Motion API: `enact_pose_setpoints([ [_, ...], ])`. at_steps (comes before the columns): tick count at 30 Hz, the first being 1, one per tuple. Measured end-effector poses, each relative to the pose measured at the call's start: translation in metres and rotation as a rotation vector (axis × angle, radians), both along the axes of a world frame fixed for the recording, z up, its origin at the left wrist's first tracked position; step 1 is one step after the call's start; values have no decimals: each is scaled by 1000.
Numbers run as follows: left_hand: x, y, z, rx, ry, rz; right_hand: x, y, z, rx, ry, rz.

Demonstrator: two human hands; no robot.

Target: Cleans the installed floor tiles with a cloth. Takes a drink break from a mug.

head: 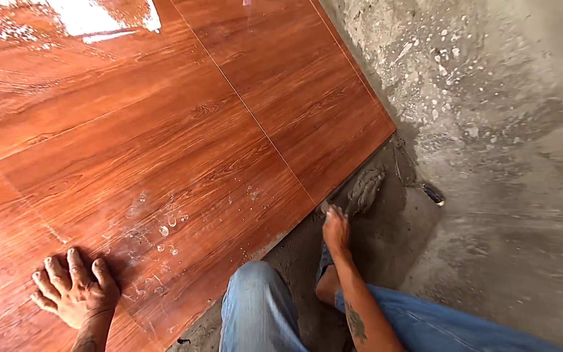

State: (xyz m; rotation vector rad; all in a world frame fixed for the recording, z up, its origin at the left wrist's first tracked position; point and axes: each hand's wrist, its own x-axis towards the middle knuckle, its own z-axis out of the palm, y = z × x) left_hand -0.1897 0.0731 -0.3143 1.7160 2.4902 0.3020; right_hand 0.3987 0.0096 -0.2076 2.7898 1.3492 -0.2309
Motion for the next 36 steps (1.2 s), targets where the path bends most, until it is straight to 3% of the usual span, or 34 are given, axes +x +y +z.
enact_pose_setpoints([
  [2,2,1,-1,3,-2,8,4,-5,26,145,57,-166],
  [5,-2,-1,-3,2,5,9,7,0,32,394,407,-394],
  [9,-5,-1,-9,-14,6,15,13,24,-2,451,685,-201],
  [12,-5,-1,-8,-22,-5,17,4,45,-16,379,620,-28],
  [18,-3,1,-6,-23,-2,23,-1,41,-42,370,204,156],
  [23,-5,0,-8,-8,10,12,-6,31,-34,268,186,258],
  [26,-5,0,-7,-6,12,13,-11,36,-40,321,169,201],
  [29,-6,1,-7,-19,9,14,-80,5,-49,395,227,174],
  [32,-7,0,-9,-22,-4,20,-156,-47,-69,477,319,422],
  [34,-6,0,-6,-19,-1,13,-145,-46,-63,439,327,487],
  [36,-4,3,-5,-13,11,13,-94,-16,-47,364,261,369],
])
